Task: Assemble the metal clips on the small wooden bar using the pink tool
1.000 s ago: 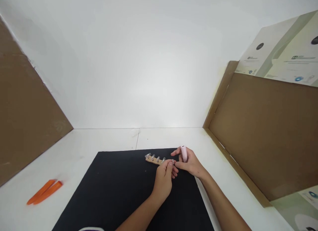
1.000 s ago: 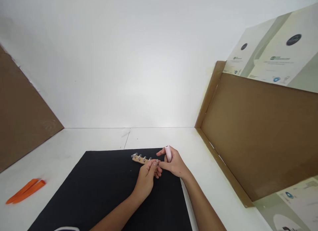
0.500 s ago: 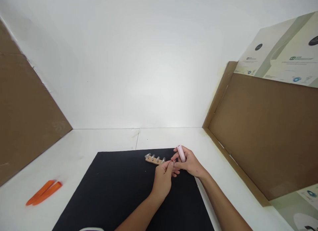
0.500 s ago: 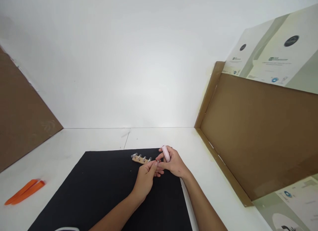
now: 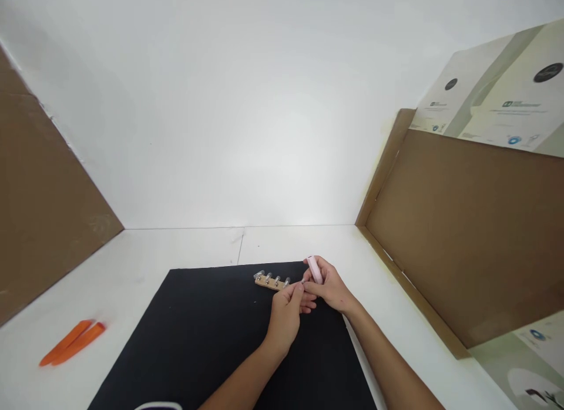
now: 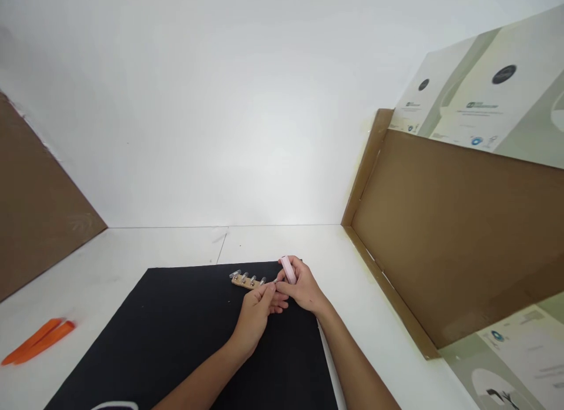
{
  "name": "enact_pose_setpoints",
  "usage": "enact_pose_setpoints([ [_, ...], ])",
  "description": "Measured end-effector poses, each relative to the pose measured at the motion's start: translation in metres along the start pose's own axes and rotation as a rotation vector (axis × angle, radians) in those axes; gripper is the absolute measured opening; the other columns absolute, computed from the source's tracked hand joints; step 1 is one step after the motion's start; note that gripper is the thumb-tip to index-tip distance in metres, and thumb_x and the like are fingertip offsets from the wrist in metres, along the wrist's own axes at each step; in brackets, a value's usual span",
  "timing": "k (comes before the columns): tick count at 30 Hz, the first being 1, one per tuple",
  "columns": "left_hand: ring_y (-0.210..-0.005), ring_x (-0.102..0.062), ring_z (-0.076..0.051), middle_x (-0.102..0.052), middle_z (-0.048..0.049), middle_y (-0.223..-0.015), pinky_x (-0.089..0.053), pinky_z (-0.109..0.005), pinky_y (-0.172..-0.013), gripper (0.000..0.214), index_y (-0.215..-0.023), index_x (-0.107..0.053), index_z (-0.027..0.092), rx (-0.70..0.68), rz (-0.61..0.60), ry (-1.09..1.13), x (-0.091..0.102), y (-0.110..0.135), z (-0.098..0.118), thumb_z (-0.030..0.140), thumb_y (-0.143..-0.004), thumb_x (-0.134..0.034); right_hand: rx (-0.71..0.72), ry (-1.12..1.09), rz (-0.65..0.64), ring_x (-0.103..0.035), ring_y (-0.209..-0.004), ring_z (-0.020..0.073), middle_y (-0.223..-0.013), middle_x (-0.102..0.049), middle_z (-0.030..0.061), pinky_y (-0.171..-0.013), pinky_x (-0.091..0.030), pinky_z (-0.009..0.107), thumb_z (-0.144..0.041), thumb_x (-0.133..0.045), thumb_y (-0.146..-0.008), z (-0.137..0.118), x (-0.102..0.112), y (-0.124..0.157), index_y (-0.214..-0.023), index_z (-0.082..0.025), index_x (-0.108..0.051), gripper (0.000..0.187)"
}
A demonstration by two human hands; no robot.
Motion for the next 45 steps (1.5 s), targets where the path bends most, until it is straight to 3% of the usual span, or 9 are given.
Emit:
enact_pose_setpoints([
  [4,-0.058,-0.064,-0.014,-0.068,-0.0061,-0.072,-0.051,-0.026,-0.052,0.049,-0.096,-0.065,0.011,0.077,0.1,0.059,0.007,0.008,-0.004,0.056,-0.076,-0.064,0.052,0.068,0.09,-0.052,-0.055,0.0093,-0.077,-0.064,-0.0031,-0.051,-0.04,0.021,-0.022,-0.073,-0.072,0.0,0.005,-0.001,-0.108,-0.022,-0.052,0.042],
  [8,-0.038,-0.045,-0.008,-0.047,0.0053,-0.056,-0.031,-0.02,-0.033,0.044,-0.071,-0.049,0.019,0.005,0.28,0.048,0.019,0.03,0.001,0.061,-0.083,-0.05,0.119,0.215,0.161,-0.041,-0.048,0.0078,-0.078,-0.065,-0.0029,-0.047,-0.035,0.021,-0.021,-0.07,-0.073,-0.003,0.007,0.0,-0.105,-0.023,-0.054,0.036],
  [11,-0.041,-0.033,-0.007,-0.034,0.0064,-0.053,-0.025,-0.021,-0.039,0.048,-0.061,-0.036,0.021,-0.186,0.192,-0.042,0.007,0.048,0.014,0.058,-0.091,-0.041,0.13,0.29,0.126,-0.042,-0.048,0.0083,-0.078,-0.067,-0.0026,-0.047,-0.035,0.022,-0.017,-0.067,-0.073,-0.001,-0.001,0.001,-0.106,-0.024,-0.055,0.036],
  [14,-0.048,-0.033,-0.01,-0.035,0.0041,-0.053,-0.028,-0.025,-0.048,0.044,-0.064,-0.042,0.021,-0.384,-0.033,-0.249,-0.02,0.063,0.025,0.05,-0.096,-0.036,0.141,0.358,0.078,-0.046,-0.05,0.0101,-0.076,-0.067,-0.0026,-0.049,-0.037,0.023,-0.015,-0.065,-0.072,0.002,-0.01,0.001,-0.108,-0.025,-0.057,0.038],
  [16,-0.05,-0.035,-0.011,-0.037,0.0028,-0.055,-0.028,-0.027,-0.052,0.043,-0.066,-0.045,0.02,-0.444,-0.116,-0.339,-0.029,0.069,0.026,0.047,-0.097,-0.033,0.152,0.382,0.064,-0.05,-0.052,0.0117,-0.075,-0.067,-0.0028,-0.05,-0.039,0.023,-0.014,-0.065,-0.071,0.003,-0.014,0.0,-0.108,-0.025,-0.058,0.039],
  [24,-0.052,-0.036,-0.011,-0.039,0.0022,-0.058,-0.029,-0.026,-0.052,0.043,-0.068,-0.045,0.02,-0.382,-0.124,-0.32,-0.028,0.062,0.02,0.047,-0.098,-0.031,0.144,0.465,0.042,-0.054,-0.056,0.0128,-0.078,-0.069,-0.0022,-0.054,-0.042,0.025,-0.013,-0.063,-0.073,0.005,-0.014,-0.003,-0.114,-0.026,-0.058,0.043],
  [29,-0.052,-0.038,-0.011,-0.04,0.0029,-0.057,-0.03,-0.025,-0.052,0.043,-0.07,-0.047,0.018,-0.439,-0.159,-0.343,-0.032,0.064,0.023,0.046,-0.098,-0.03,0.102,0.476,-0.004,-0.059,-0.062,0.0132,-0.082,-0.071,-0.0022,-0.061,-0.046,0.025,-0.012,-0.062,-0.073,0.01,-0.014,-0.003,-0.118,-0.026,-0.057,0.047],
  [37,-0.052,-0.039,-0.01,-0.041,0.0029,-0.058,-0.03,-0.025,-0.053,0.041,-0.076,-0.053,0.017,-0.499,-0.174,-0.383,-0.033,0.066,0.028,0.044,-0.098,-0.031,0.02,0.521,-0.032,-0.048,-0.054,0.0093,-0.091,-0.07,-0.0036,-0.053,-0.041,0.023,-0.009,-0.077,-0.059,0.018,-0.014,-0.004,-0.126,-0.03,-0.053,0.074],
  [45,-0.052,-0.04,-0.01,-0.041,0.0033,-0.057,-0.031,-0.025,-0.054,0.04,-0.077,-0.055,0.017,-0.491,-0.174,-0.387,-0.032,0.063,0.024,0.043,-0.098,-0.033,0.05,0.517,-0.017,-0.049,-0.056,0.0101,-0.086,-0.07,-0.0043,-0.057,-0.042,0.024,-0.008,-0.073,-0.064,0.016,-0.013,-0.004,-0.126,-0.029,-0.052,0.069],
])
Point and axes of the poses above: each hand's wrist, its own y-axis away from the middle knuckle, its own x-axis out of the back of the hand, z = x × y, the point moved 10 cm from there along -y, towards the middle knuckle
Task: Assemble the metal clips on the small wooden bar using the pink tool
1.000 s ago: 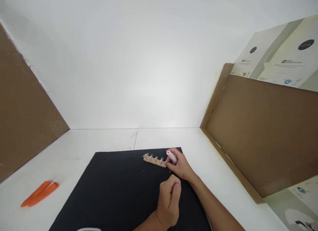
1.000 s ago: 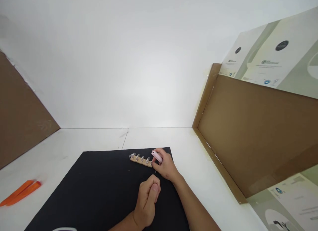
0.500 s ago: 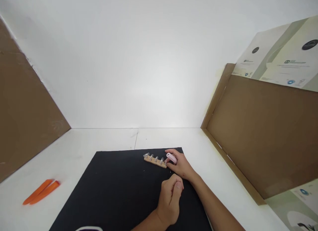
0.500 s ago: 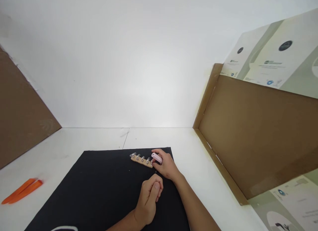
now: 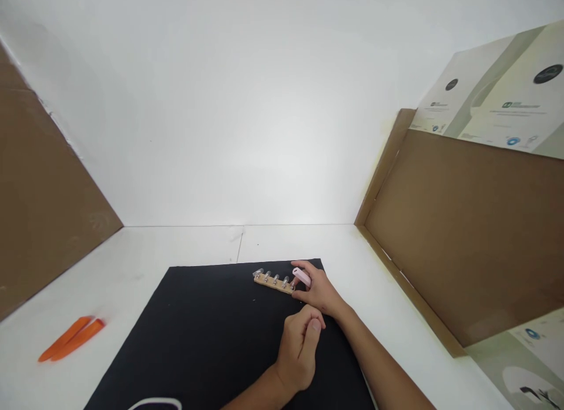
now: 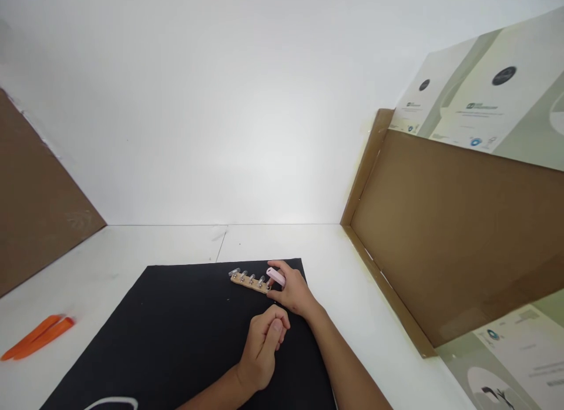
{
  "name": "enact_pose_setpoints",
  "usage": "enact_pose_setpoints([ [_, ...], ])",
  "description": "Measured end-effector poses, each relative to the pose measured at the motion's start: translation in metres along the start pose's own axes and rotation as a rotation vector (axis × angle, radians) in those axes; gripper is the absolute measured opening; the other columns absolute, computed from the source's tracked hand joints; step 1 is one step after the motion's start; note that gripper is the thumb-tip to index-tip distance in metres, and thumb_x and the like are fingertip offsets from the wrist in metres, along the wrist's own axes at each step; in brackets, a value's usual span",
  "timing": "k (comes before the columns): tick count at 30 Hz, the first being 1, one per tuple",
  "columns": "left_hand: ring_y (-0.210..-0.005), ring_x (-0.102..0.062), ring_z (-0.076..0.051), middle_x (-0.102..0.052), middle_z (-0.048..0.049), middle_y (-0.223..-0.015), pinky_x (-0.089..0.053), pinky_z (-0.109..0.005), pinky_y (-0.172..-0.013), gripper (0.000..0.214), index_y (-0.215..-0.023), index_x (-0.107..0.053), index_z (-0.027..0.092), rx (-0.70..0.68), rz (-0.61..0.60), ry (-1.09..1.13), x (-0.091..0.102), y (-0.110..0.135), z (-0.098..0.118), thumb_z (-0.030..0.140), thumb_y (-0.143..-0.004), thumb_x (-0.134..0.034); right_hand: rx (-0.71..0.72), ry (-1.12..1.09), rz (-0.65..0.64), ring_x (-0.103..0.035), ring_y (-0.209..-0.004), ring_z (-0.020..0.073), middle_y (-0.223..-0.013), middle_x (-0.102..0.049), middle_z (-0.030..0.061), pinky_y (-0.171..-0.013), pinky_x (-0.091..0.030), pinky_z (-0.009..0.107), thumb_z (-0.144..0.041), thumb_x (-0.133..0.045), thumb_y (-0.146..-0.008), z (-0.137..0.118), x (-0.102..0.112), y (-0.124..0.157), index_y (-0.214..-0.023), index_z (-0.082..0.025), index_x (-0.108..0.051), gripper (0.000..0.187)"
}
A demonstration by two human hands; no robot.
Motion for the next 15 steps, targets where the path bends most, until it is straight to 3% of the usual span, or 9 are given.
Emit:
enact_pose_setpoints([
  [15,-0.053,-0.042,-0.011,-0.043,0.0022,-0.058,-0.032,-0.025,-0.053,0.039,-0.077,-0.056,0.017,-0.002,0.019,-0.003,0.0038,-0.0017,0.0002,0.042,-0.098,-0.034,0.017,-0.004,0.027,-0.053,-0.059,0.0116,-0.086,-0.07,-0.0041,-0.062,-0.045,0.026,-0.008,-0.069,-0.066,0.0005,0.0026,-0.0005,-0.131,-0.029,-0.049,0.071],
])
Point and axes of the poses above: each hand's wrist, its own y-axis away from the middle knuckle, its own x-axis out of the back of the hand, z = x × y, the point moved 10 cm from there along -y, towards the middle knuckle
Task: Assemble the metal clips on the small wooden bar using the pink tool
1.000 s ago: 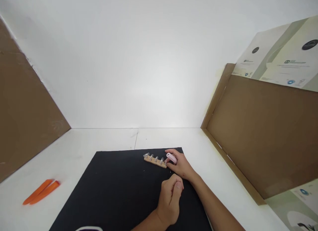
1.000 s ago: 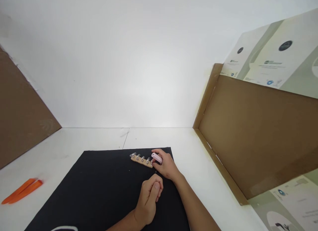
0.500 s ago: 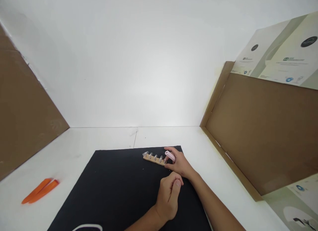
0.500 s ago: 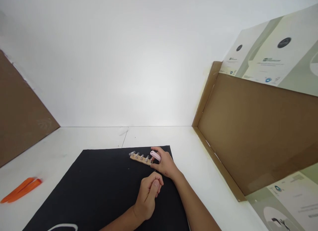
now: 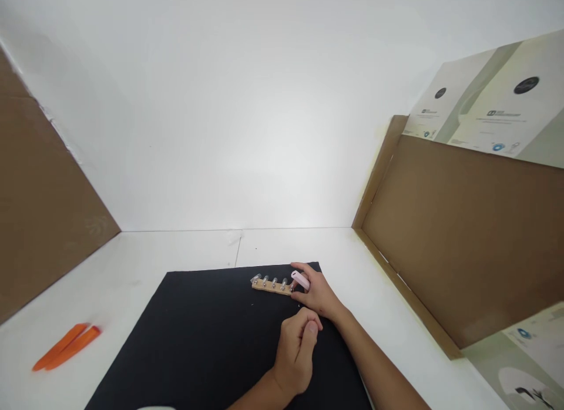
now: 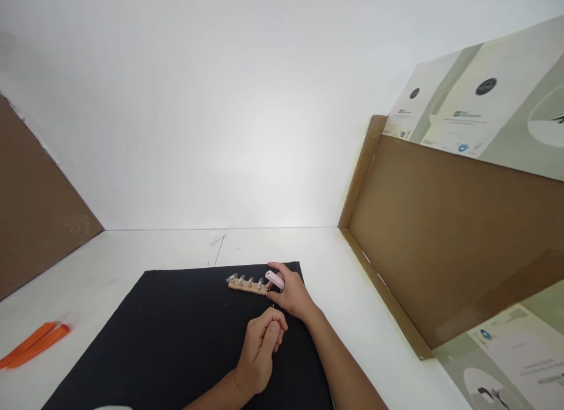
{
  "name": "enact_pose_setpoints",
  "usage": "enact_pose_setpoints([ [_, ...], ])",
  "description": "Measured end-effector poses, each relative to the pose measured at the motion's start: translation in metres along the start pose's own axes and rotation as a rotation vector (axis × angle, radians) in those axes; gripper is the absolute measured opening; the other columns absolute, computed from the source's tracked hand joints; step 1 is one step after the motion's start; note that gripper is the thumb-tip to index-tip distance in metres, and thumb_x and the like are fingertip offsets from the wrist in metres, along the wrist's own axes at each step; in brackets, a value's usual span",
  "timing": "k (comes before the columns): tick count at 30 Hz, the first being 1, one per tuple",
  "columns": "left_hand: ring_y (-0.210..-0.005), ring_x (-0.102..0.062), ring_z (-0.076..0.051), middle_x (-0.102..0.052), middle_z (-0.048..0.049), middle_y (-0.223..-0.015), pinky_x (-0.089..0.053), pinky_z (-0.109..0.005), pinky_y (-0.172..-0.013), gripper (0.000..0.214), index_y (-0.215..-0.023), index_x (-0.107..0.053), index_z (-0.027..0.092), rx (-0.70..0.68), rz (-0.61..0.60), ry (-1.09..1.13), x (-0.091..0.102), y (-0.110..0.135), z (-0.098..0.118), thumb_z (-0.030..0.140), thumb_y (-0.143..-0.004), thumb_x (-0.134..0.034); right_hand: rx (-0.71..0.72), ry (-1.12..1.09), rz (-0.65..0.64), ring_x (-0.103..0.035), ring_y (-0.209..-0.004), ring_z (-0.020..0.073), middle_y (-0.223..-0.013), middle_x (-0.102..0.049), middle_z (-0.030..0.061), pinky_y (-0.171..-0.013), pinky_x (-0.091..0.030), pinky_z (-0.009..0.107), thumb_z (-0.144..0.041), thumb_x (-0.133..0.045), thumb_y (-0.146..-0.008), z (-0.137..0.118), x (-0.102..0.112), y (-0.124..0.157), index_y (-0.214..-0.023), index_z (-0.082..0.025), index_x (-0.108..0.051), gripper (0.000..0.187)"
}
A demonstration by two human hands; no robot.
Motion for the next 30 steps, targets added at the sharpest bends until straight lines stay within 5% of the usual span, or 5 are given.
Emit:
enact_pose_setpoints([
  [10,-0.051,-0.042,-0.01,-0.046,0.0017,-0.059,-0.033,-0.023,-0.049,0.038,-0.079,-0.059,0.016,-0.109,0.227,0.083,0.042,-0.015,0.011,0.04,-0.097,-0.035,0.01,0.04,0.035,-0.06,-0.068,0.0152,-0.096,-0.071,0.0007,-0.071,-0.048,0.03,-0.015,-0.065,-0.075,-0.001,0.003,0.001,-0.131,-0.026,-0.049,0.06],
  [14,-0.047,-0.041,-0.009,-0.046,0.0033,-0.058,-0.033,-0.021,-0.045,0.034,-0.083,-0.057,0.017,-0.074,0.467,0.129,0.1,-0.036,0.011,0.043,-0.095,-0.038,0.012,0.06,0.055,-0.064,-0.079,0.0183,-0.097,-0.071,0.0011,-0.08,-0.049,0.034,-0.014,-0.065,-0.074,-0.001,0.005,0.001,-0.132,-0.026,-0.048,0.062],
  [18,-0.049,-0.043,-0.01,-0.051,0.003,-0.068,-0.036,-0.022,-0.047,0.021,-0.095,-0.054,0.018,0.165,0.648,-0.093,0.177,-0.055,-0.01,0.035,-0.09,-0.042,-0.015,0.055,0.05,-0.064,-0.077,0.019,-0.095,-0.071,0.0007,-0.08,-0.049,0.035,-0.015,-0.066,-0.074,0.003,0.006,0.0,-0.133,-0.027,-0.046,0.063],
  [22,-0.061,-0.056,-0.015,-0.065,-0.0049,-0.083,-0.046,-0.029,-0.062,0.03,-0.1,-0.065,0.014,0.416,0.228,-0.482,0.193,-0.078,-0.049,0.023,-0.078,-0.046,-0.024,0.034,0.052,-0.064,-0.079,0.0196,-0.096,-0.07,0.0009,-0.079,-0.048,0.035,-0.015,-0.065,-0.074,0.004,0.007,0.0,-0.133,-0.027,-0.046,0.063],
  [30,-0.095,-0.063,-0.024,-0.072,-0.006,-0.101,-0.046,-0.034,-0.087,0.035,-0.098,-0.074,0.018,0.334,-0.198,-0.629,0.161,-0.074,-0.067,0.023,-0.066,-0.06,-0.034,0.034,0.052,-0.06,-0.071,0.0163,-0.095,-0.07,-0.0001,-0.074,-0.048,0.032,-0.015,-0.065,-0.075,0.003,0.008,0.0,-0.132,-0.027,-0.046,0.061],
])
Point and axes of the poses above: each hand's wrist, its own y-axis away from the middle knuckle, its own x-axis out of the back of the hand, z = x × y, the point moved 10 cm from there along -y, towards the middle knuckle
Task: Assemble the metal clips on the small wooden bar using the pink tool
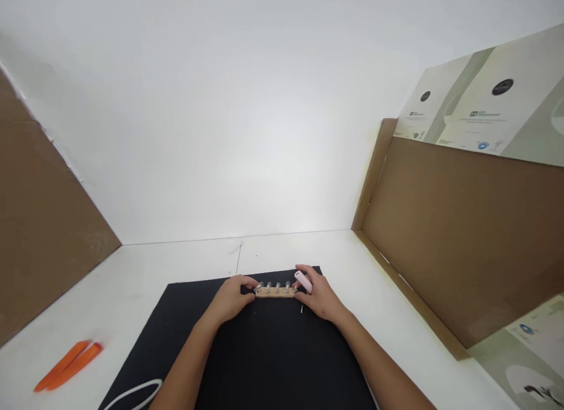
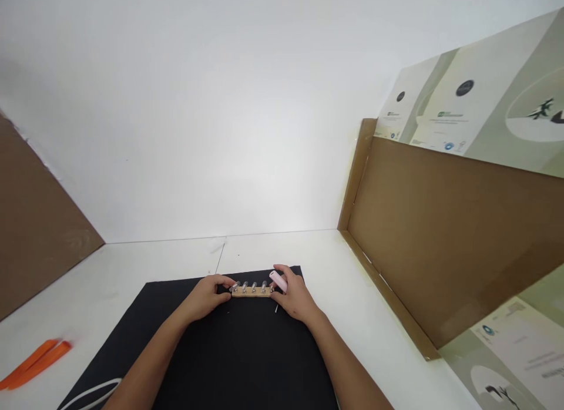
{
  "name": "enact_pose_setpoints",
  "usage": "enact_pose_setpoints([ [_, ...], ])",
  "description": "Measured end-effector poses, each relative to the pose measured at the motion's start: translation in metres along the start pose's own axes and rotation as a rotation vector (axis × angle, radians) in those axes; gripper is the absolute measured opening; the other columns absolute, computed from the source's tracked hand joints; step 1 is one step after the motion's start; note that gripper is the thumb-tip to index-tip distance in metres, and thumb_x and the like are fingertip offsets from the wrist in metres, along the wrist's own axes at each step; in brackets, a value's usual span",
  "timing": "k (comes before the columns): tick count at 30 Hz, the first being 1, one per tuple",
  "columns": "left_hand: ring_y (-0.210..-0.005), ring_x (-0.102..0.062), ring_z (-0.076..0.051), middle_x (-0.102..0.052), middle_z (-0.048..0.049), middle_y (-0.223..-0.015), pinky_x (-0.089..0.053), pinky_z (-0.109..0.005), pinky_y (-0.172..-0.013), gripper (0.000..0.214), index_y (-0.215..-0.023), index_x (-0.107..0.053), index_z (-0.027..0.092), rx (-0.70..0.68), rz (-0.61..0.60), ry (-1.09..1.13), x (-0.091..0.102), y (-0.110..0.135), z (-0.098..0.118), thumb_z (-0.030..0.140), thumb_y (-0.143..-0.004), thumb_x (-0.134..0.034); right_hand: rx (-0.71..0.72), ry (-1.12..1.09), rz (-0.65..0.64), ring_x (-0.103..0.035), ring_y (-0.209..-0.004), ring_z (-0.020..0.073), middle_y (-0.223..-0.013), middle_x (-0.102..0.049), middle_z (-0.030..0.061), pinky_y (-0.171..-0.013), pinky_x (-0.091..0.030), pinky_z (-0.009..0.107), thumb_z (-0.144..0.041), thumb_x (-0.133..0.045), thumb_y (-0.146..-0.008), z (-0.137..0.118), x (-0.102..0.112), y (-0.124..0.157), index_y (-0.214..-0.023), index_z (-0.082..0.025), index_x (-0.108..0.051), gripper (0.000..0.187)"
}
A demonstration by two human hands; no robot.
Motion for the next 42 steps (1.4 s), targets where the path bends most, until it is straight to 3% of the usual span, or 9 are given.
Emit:
enact_pose_setpoints([
  [8,-0.096,-0.061,-0.025,-0.071,-0.0056,-0.102,-0.045,-0.033,-0.085,0.031,-0.095,-0.075,0.02,-0.002,-0.003,0.031,0.0,0.0,0.001,0.027,-0.068,-0.063,-0.038,-0.053,-0.058,-0.053,-0.062,0.0122,-0.101,-0.068,0.0008,-0.066,-0.049,0.029,-0.011,-0.071,-0.067,0.005,-0.001,0.001,-0.14,-0.029,-0.039,0.081],
  [33,-0.082,-0.061,-0.023,-0.07,-0.0038,-0.085,-0.044,-0.03,-0.072,0.022,-0.082,-0.074,0.02,-0.012,0.07,0.002,0.0,-0.002,0.003,0.035,-0.069,-0.064,-0.006,-0.08,-0.032,-0.055,-0.061,0.0123,-0.095,-0.071,0.001,-0.066,-0.049,0.029,-0.014,-0.066,-0.073,0.008,-0.002,-0.001,-0.136,-0.025,-0.042,0.069],
  [39,-0.081,-0.061,-0.023,-0.07,-0.0035,-0.082,-0.043,-0.029,-0.07,0.026,-0.082,-0.074,0.021,-0.021,0.068,0.009,0.001,0.0,0.007,0.042,-0.071,-0.064,0.01,-0.159,0.002,-0.065,-0.083,0.0187,-0.091,-0.071,0.0013,-0.08,-0.051,0.034,-0.016,-0.065,-0.074,0.008,0.0,-0.002,-0.134,-0.023,-0.044,0.064],
  [42,-0.08,-0.061,-0.024,-0.071,-0.0036,-0.079,-0.043,-0.029,-0.069,0.029,-0.08,-0.074,0.021,-0.016,0.062,0.019,0.002,0.001,0.011,0.046,-0.073,-0.062,-0.002,-0.178,0.004,-0.066,-0.084,0.0191,-0.087,-0.071,0.0002,-0.081,-0.05,0.034,-0.017,-0.066,-0.074,0.009,-0.001,-0.002,-0.132,-0.023,-0.045,0.062],
])
Point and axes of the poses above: each hand's wrist, its own y-axis away from the middle knuckle, its own x-axis out of the back of the hand, z = x × y, the point moved 10 cm from there along -y, towards the middle knuckle
